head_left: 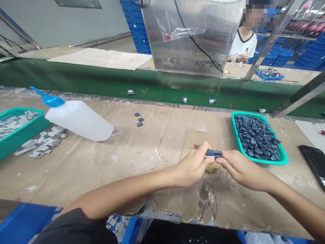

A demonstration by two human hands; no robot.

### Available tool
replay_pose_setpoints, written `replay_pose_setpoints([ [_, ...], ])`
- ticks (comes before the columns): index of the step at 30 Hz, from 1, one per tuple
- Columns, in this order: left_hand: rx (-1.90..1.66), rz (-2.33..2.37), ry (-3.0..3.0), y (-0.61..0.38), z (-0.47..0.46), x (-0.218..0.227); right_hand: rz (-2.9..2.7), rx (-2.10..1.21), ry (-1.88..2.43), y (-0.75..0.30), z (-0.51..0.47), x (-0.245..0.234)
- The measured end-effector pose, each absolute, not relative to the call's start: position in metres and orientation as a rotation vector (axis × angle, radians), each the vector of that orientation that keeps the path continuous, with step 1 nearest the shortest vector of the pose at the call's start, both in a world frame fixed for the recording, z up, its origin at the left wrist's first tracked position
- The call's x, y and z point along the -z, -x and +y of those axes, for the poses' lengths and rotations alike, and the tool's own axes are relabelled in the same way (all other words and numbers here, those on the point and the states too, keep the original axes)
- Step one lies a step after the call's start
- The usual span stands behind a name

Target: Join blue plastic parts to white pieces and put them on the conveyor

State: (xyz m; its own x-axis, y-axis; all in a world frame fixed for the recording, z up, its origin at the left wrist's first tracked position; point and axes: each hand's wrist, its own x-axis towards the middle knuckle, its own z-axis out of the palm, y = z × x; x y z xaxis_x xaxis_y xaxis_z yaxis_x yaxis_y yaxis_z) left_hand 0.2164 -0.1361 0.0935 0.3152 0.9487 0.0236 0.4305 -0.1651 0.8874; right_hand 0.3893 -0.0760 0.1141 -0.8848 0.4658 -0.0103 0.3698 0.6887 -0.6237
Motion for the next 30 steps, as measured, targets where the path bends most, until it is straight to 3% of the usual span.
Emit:
replay_pose_setpoints([
  [4,-0.914,1.193,-1.715,-0.229,-0.146,-0.092,-2.671,-1.078,0.673,-0.395,-0.084,-0.116],
  [7,-0.901,1.179,-1.738,-0.230,-0.122,-0.097,-2.687,-0.987,0.702,-0.396,-0.063,-0.121],
  [11,-0.672,1.286,-1.910,-0.217,-0.014,-0.098,-2.766,-0.364,1.069,-0.389,0.016,-0.127],
  [14,-0.554,1.834,-1.887,-0.199,0.081,-0.094,-2.562,-0.003,1.420,-0.389,0.073,-0.131],
  [19,-0.602,2.110,-1.893,-0.199,0.159,-0.075,-2.519,-0.186,1.389,-0.414,0.098,-0.129],
  [25,-0.553,1.813,-2.099,-0.251,0.184,-0.055,-2.406,-0.278,1.397,-0.435,0.104,-0.121],
  [30,-0.723,1.601,-2.062,-0.252,0.146,-0.072,-2.244,-0.498,1.270,-0.438,0.086,-0.123],
])
